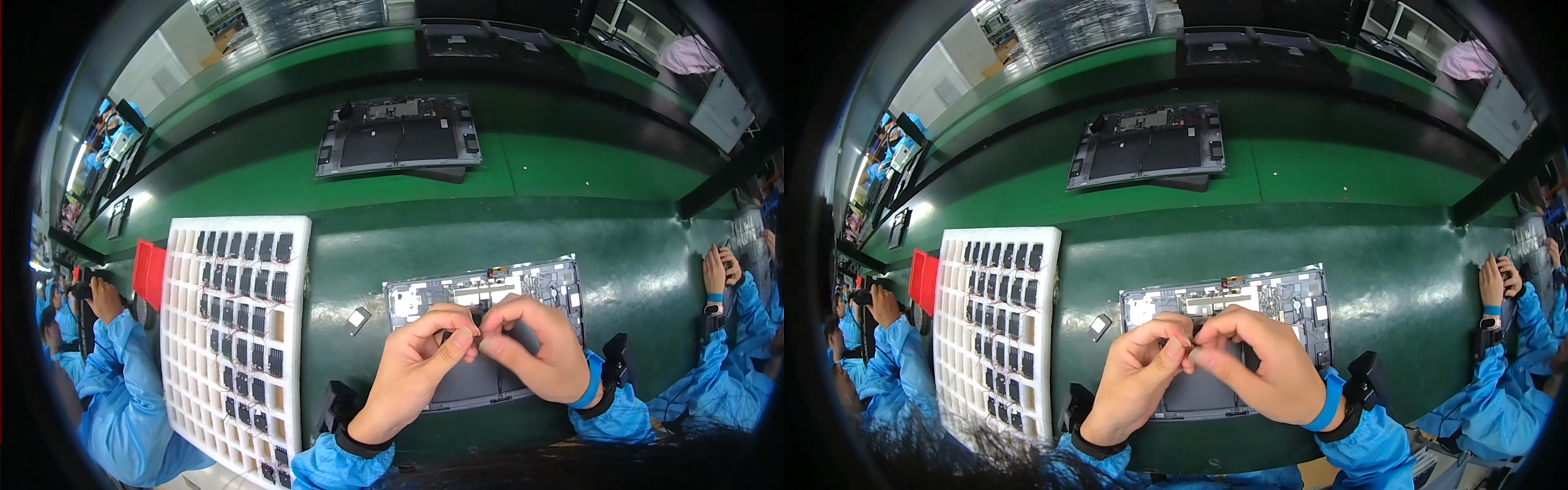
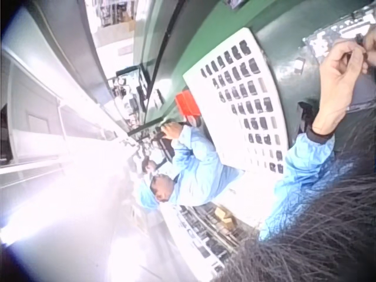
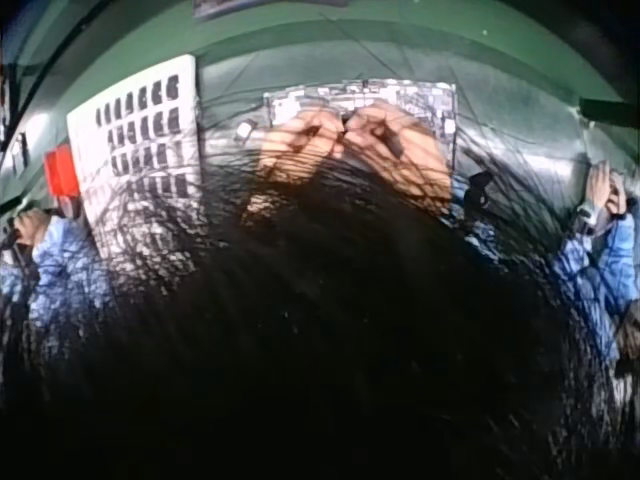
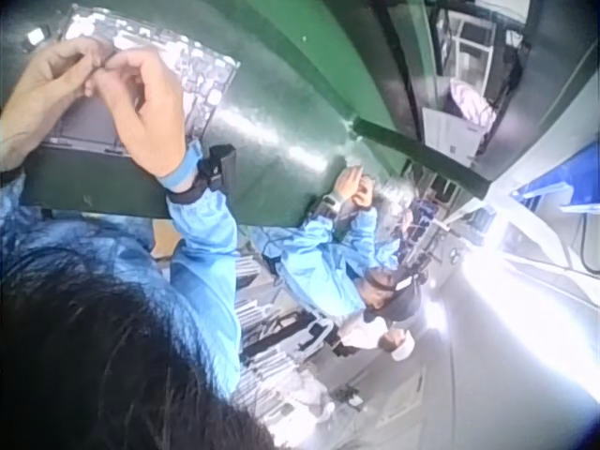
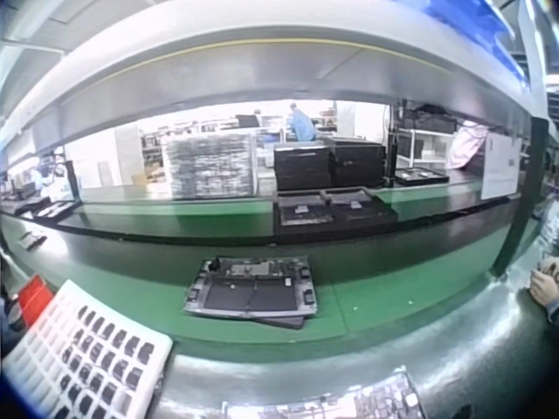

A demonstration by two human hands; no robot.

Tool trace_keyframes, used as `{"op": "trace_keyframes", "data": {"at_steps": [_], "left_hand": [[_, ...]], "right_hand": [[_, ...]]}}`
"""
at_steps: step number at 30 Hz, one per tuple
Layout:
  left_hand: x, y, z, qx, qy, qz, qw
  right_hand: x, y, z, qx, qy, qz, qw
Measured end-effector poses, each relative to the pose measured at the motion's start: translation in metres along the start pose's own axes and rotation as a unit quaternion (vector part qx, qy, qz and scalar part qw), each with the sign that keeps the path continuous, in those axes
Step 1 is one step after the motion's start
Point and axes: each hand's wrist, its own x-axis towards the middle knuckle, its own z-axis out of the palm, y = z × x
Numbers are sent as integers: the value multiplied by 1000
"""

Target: Installing a circuit board and connecting cables inside a laptop shell on an assembly line.

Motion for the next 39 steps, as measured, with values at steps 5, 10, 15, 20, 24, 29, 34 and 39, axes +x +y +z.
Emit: {"op": "trace_keyframes", "data": {"at_steps": [5, 10, 15, 20, 24, 29, 34, 39], "left_hand": [[0, -2, 4, 14, 10, 14, 1000], [3, 2, 12, 173, 36, 114, 978], [1, 1, 12, 243, 31, 167, 955], [3, -1, 13, 287, 105, 170, 937], [9, -2, 11, 329, 137, 185, 916], [9, -4, 1, 325, 164, 203, 909], [13, -3, 1, 297, 189, 199, 915], [16, -4, -1, 296, 199, 202, 912]], "right_hand": [[2, -3, 4, -157, 21, -126, 979], [-1, 2, 0, -160, 31, -112, 980], [-3, -6, -9, 198, -61, 175, 962], [16, -3, -18, -136, 56, 52, 988], [26, 24, -31, -413, 108, -85, 900], [31, 27, -29, -340, 97, -118, 928], [32, 31, -28, -373, 101, -109, 916], [37, 32, -30, -387, 95, -139, 906]]}}
